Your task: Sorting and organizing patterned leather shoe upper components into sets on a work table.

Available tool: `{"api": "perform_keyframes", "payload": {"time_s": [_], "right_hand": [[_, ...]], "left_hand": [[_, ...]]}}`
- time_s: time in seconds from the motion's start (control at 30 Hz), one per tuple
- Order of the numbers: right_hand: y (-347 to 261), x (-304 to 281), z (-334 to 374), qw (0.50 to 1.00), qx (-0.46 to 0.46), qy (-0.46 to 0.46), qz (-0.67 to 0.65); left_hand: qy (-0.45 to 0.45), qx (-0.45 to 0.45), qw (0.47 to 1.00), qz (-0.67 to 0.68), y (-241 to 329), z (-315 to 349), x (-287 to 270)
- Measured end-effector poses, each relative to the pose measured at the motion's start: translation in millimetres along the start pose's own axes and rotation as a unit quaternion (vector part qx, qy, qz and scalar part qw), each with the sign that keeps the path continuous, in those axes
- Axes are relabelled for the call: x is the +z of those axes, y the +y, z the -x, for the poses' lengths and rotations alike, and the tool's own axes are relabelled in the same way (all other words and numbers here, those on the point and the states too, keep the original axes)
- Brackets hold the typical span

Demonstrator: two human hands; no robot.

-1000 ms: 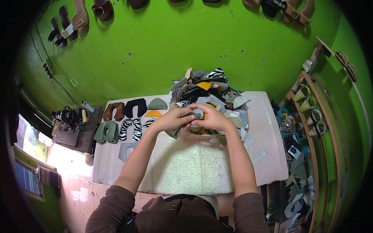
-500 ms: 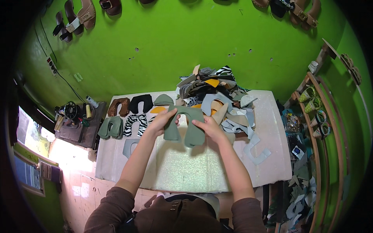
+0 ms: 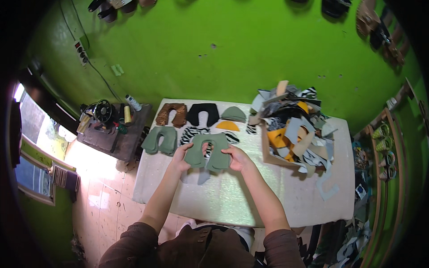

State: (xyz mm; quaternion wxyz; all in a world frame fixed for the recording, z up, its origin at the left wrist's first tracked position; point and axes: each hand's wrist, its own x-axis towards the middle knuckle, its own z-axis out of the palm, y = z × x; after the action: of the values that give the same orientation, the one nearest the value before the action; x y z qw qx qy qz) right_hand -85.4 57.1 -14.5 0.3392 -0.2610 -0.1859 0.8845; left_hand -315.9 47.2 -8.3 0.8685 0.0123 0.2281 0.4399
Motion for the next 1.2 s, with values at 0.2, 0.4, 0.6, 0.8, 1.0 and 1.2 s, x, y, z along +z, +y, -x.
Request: {"api": "perform_keyframes", "payload": {"time_s": [0.2, 0.4, 0.6, 0.8, 1.0, 1.2], "right_hand": [[46, 53, -97, 0.999, 0.028, -0.031, -0.032], [82, 95, -174, 0.997, 0.048, -0.014, -0.064], [90, 123, -207, 0.998, 0.018, 0.034, -0.045], [103, 115, -218, 0.845, -0.119, 0.264, 0.449], [131, 139, -227, 0.415, -0.312, 0.284, 0.806], [154, 118, -246, 0.405, -0.242, 0.289, 0.833]], "left_hand": [[0.183, 0.17, 0.909, -0.332, 81, 43, -55], [0.298, 0.277, 0.777, -0.48, 146, 63, -78], [0.285, 0.276, 0.772, -0.497, 195, 65, -96], [0.322, 0.356, 0.574, -0.663, 197, 59, -104], [0.231, 0.346, 0.289, -0.862, 175, 43, -97], [0.243, 0.285, 0.147, -0.916, 165, 31, -126]]}}
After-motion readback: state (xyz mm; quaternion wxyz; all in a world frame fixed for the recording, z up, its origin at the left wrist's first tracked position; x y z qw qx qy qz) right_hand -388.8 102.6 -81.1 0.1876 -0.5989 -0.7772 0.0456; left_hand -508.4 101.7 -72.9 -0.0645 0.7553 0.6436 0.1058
